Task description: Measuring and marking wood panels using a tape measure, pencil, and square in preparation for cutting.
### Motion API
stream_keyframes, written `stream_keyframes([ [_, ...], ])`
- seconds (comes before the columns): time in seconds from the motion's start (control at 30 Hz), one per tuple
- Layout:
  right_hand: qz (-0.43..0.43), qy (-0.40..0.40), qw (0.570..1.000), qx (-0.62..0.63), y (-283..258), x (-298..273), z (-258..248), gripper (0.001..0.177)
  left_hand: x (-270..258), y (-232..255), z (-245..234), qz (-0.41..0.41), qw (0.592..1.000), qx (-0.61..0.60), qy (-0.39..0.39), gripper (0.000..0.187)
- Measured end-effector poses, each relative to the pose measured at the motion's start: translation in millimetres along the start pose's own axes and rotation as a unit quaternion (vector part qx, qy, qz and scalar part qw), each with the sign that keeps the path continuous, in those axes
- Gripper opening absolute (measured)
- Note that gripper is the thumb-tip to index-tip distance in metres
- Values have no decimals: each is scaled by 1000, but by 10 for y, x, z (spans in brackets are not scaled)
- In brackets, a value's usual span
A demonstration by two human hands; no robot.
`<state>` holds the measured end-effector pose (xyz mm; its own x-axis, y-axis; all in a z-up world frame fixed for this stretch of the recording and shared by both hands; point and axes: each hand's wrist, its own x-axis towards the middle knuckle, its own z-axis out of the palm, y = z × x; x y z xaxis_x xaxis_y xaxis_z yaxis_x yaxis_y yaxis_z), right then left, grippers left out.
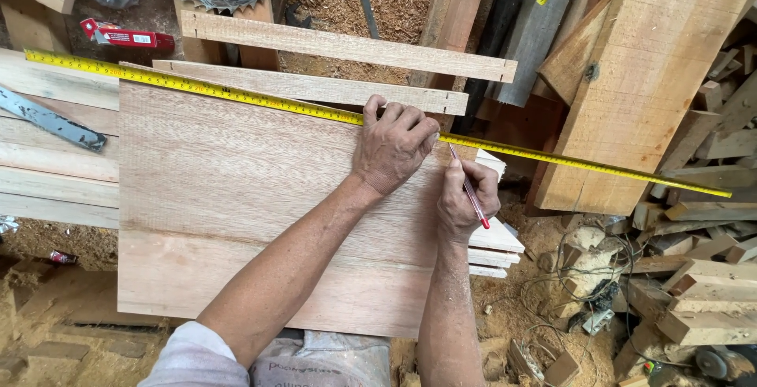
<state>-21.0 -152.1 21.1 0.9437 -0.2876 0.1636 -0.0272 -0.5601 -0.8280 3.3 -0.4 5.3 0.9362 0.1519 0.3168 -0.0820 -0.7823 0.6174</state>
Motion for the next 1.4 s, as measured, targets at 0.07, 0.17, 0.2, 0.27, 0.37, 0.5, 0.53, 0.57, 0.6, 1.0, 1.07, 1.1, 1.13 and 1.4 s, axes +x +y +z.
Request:
stream_keyframes([
  [0.07, -2, -1, 1000, 2, -50, 2, 3, 9, 4, 2, -13, -1, 1000, 1, -4, 10],
  [0.17, -3, 3, 1000, -3, -40, 3, 13, 10, 5, -3, -16, -4, 1000, 1, -5, 10],
  [0.2, -3, 3, 1000, -3, -59, 9, 16, 10, 8, -2, -22, -4, 1000, 0, -5, 10],
  [0.27, -6, 0, 1000, 3, -97, 17, 25, 10, 10, -3, -37, -12, 1000, 5, -6, 9],
  [0.37, -3, -3, 1000, 0, -88, 24, 18, 10, 7, -7, -31, -12, 1000, 13, -5, 9],
  [0.5, -3, -1, 1000, 3, -79, 22, 28, 10, -2, -16, -4, -15, 1000, 15, -6, 10],
  [0.53, -7, 3, 1000, 1, -63, 18, 33, 10, 2, -13, -8, -14, 1000, 16, -3, 9],
  [0.57, -11, 6, 1000, 0, -45, 14, 36, 10, 6, -8, -11, -14, 1000, 18, 1, 9],
  [0.6, -12, 5, 1000, 0, -43, 12, 29, 10, 10, 1, -17, -15, 1000, 18, 1, 9],
  [1.0, -10, 2, 1000, 3, -83, 31, 23, 10, 15, -6, -3, -14, 1000, 17, 8, 9],
  [1.07, -8, -2, 1000, 2, -91, 36, 18, 10, -2, -19, 31, -8, 1000, 23, 14, 9],
  [1.1, -9, -2, 1000, 1, -88, 35, 15, 10, -7, -20, 33, -9, 1000, 23, 14, 9],
  [1.13, -3, -4, 1000, 1, -87, 35, 12, 11, -12, -20, 33, -9, 1000, 20, 11, 9],
  [1.4, -7, -7, 1000, -3, -64, 45, 2, 10, 8, -10, 25, -9, 1000, 23, 17, 8],
])
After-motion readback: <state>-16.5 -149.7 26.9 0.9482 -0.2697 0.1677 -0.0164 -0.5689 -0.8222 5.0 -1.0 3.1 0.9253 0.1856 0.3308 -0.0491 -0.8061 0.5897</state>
